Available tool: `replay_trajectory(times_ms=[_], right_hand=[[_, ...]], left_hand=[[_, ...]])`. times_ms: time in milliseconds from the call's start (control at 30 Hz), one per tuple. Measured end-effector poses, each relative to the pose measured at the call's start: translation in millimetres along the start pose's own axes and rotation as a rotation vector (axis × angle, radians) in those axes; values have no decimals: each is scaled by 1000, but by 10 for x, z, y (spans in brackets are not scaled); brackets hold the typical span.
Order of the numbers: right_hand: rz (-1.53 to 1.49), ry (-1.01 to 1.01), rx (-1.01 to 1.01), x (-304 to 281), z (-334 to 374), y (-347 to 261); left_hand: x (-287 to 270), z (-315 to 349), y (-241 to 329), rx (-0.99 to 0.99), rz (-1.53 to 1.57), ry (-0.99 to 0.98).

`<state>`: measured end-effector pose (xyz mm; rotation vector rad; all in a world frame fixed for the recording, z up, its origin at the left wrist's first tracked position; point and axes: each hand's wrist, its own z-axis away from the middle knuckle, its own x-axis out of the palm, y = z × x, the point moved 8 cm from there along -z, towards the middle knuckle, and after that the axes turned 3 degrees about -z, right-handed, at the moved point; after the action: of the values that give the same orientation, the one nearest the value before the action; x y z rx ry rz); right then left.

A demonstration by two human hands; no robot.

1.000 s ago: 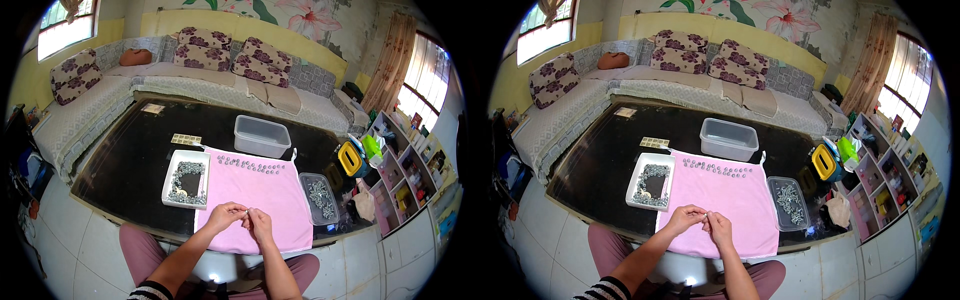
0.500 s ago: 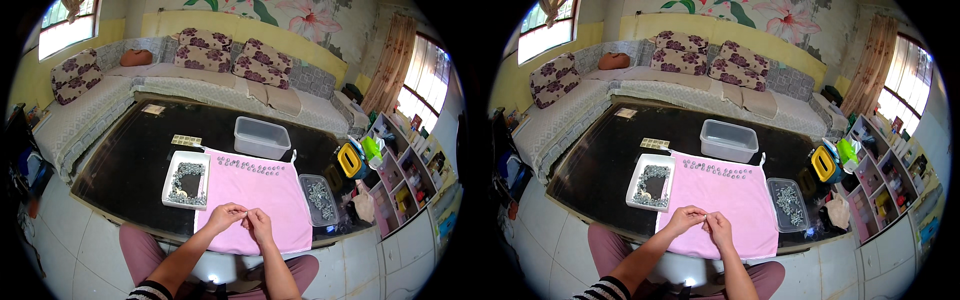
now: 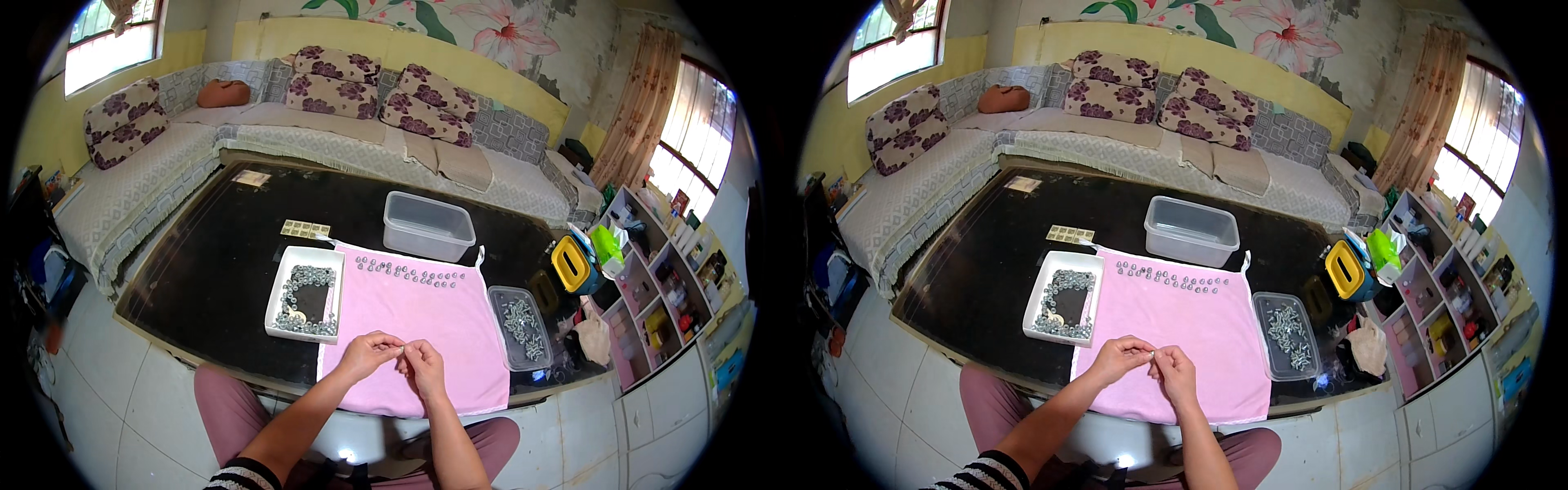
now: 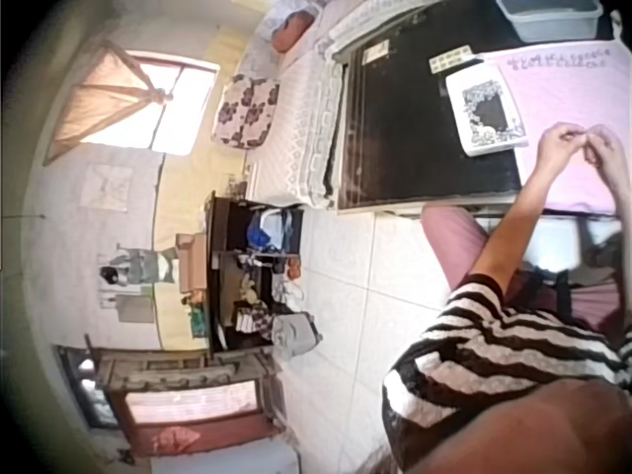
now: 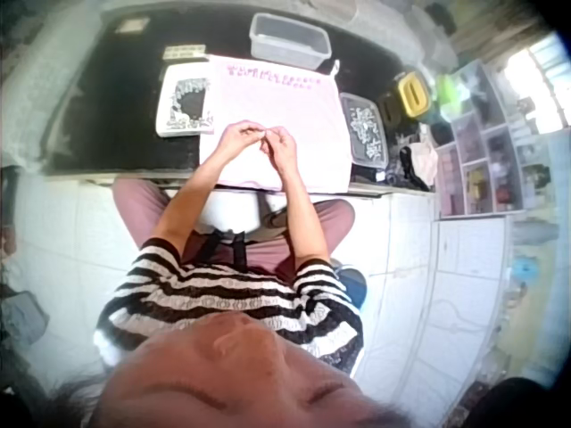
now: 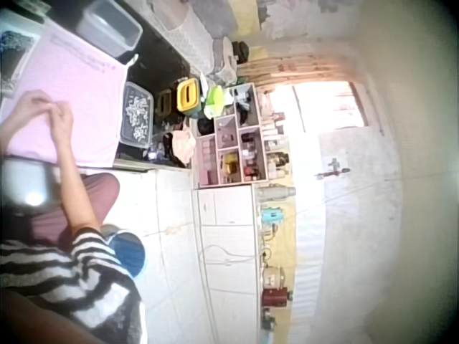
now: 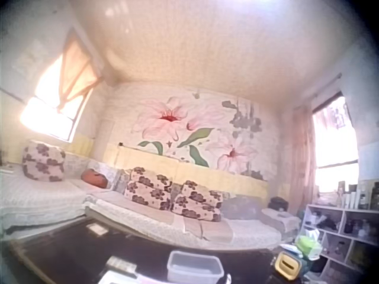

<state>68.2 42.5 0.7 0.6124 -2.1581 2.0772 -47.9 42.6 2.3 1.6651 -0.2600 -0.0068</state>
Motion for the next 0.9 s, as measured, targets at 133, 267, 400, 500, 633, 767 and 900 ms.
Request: replay_trajectory(times_ms=[133, 267, 400, 500, 633, 767, 900], right_hand=[[-55, 23, -10, -16, -19, 36], [9, -34, 32, 9, -9, 36], [32, 70, 17, 49, 16, -88], [73, -53, 53, 33, -1, 20], [86, 15, 13, 54, 0, -26], [83, -11, -4, -2, -19, 41], [59, 18, 9, 51, 2, -38]], left_hand=[[-14, -4, 9, 5, -65, 16], [-11, -15, -2, 26, -38, 10], [-13, -16, -24, 16, -19, 0], [13, -15, -25, 2, 36, -18], [-29, -20, -23, 40, -14, 1], [22, -10, 2, 8, 34, -9], [-9, -17, -14, 37, -11, -6]])
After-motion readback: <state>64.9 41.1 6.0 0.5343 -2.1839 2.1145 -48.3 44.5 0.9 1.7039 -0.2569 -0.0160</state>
